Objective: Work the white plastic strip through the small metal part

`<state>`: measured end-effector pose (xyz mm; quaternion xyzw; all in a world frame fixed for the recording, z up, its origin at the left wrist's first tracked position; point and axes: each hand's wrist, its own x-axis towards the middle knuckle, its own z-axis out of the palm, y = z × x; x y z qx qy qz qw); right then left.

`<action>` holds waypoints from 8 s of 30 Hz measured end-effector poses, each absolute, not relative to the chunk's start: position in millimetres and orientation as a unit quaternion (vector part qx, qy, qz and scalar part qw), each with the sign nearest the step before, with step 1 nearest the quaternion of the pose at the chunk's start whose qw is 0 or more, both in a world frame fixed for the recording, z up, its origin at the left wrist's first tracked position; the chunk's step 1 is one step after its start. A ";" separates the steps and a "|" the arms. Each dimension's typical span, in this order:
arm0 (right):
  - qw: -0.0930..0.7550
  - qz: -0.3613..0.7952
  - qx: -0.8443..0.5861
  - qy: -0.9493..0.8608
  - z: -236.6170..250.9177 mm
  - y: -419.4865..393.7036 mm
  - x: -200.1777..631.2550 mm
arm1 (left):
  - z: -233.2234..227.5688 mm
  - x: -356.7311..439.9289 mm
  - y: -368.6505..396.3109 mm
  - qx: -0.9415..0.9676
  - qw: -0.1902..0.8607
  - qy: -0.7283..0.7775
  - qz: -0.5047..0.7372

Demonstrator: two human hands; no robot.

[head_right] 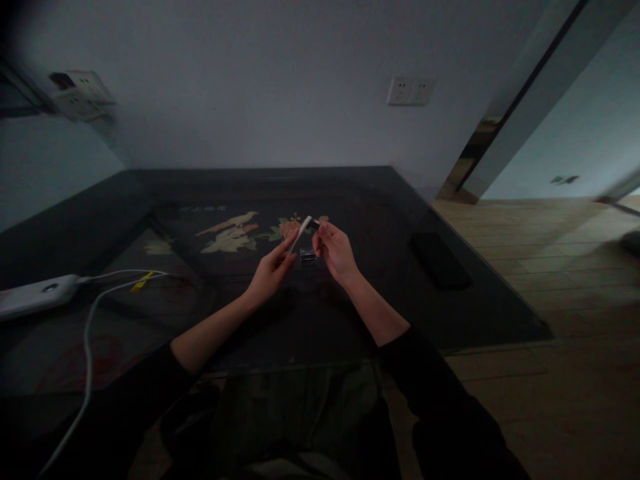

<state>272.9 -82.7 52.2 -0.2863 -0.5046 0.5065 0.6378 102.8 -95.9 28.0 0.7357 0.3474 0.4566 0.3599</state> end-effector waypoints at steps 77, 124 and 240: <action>0.631 0.529 -0.284 -0.492 46.5 -79.9 274.5 | 25.7 99.3 -90.3 0.743 0.349 0.360 0.443; 0.636 0.529 -0.285 -0.485 47.5 -79.8 276.0 | 24.5 104.1 -100.6 0.768 0.364 0.307 0.429; 0.638 0.504 -0.332 -0.479 47.3 -76.3 280.0 | 32.5 101.8 -90.2 0.615 0.568 0.334 0.434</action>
